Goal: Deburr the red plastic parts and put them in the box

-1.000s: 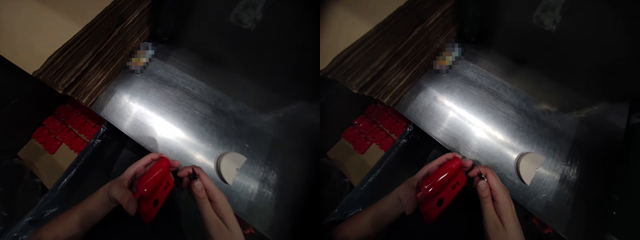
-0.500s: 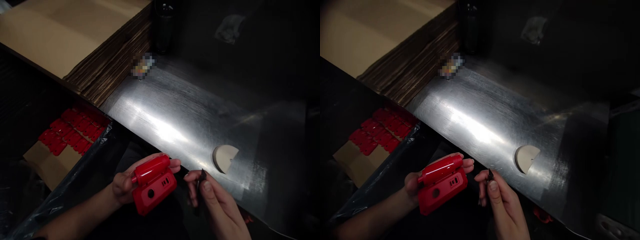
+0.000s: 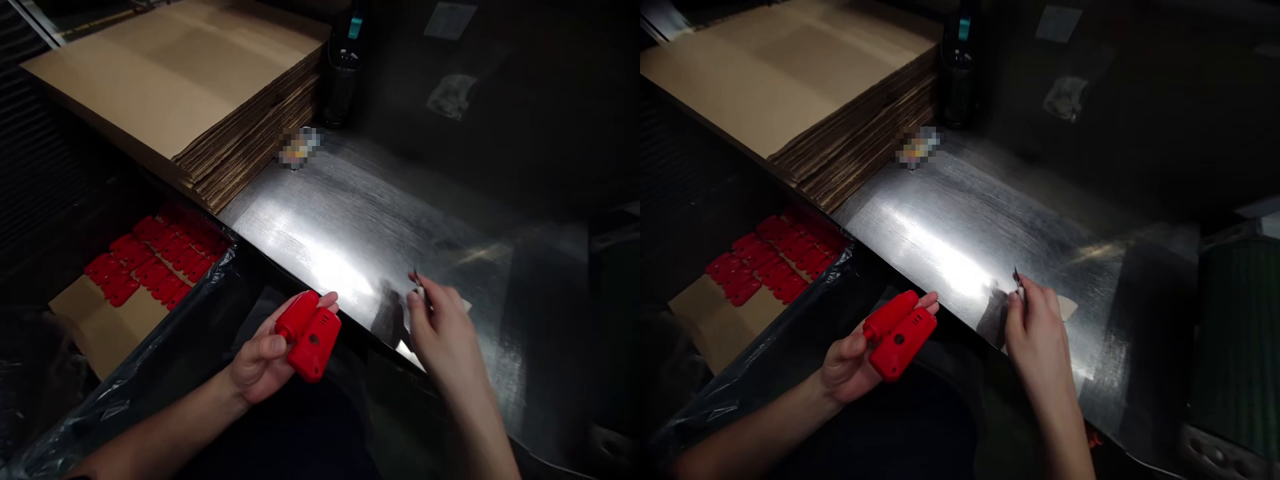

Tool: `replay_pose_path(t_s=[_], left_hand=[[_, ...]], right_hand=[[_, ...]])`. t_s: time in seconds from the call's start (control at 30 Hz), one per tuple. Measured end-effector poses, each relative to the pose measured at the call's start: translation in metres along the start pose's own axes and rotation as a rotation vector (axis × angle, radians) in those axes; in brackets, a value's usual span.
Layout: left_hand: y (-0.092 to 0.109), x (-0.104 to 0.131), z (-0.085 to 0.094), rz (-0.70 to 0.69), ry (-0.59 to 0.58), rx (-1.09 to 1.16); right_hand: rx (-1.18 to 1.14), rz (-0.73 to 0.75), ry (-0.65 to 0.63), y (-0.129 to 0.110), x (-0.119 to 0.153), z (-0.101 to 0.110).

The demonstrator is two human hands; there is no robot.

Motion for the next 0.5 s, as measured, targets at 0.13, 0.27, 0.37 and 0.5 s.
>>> replay_pose_path(t_s=[0.13, 0.27, 0.37, 0.5], left_hand=[[-0.003, -0.002, 0.005, 0.017, 0.025, -0.027], [-0.004, 0.002, 0.008, 0.035, 0.016, -0.033], [0.001, 0.01, 0.013, 0.004, 0.041, -0.036], [0.013, 0.014, 0.024, -0.055, 0.09, -0.024]], right_hand=[[0.1, 0.06, 0.025, -0.011, -0.059, -0.025], [0.127, 0.089, -0.038, -0.012, -0.085, -0.023], [0.132, 0.113, -0.108, 0.016, -0.069, 0.009], [0.062, 0.13, -0.293, 0.083, -0.032, 0.046]])
Point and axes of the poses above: each hand's wrist, its own x-axis away from the middle knuckle, its own z-axis out of the back of the hand, y = z × x, the point moved 2 cm from there along -x, towards the middle knuckle, and after that the axes turned 7 degrees about y, right-handed, at the moved point
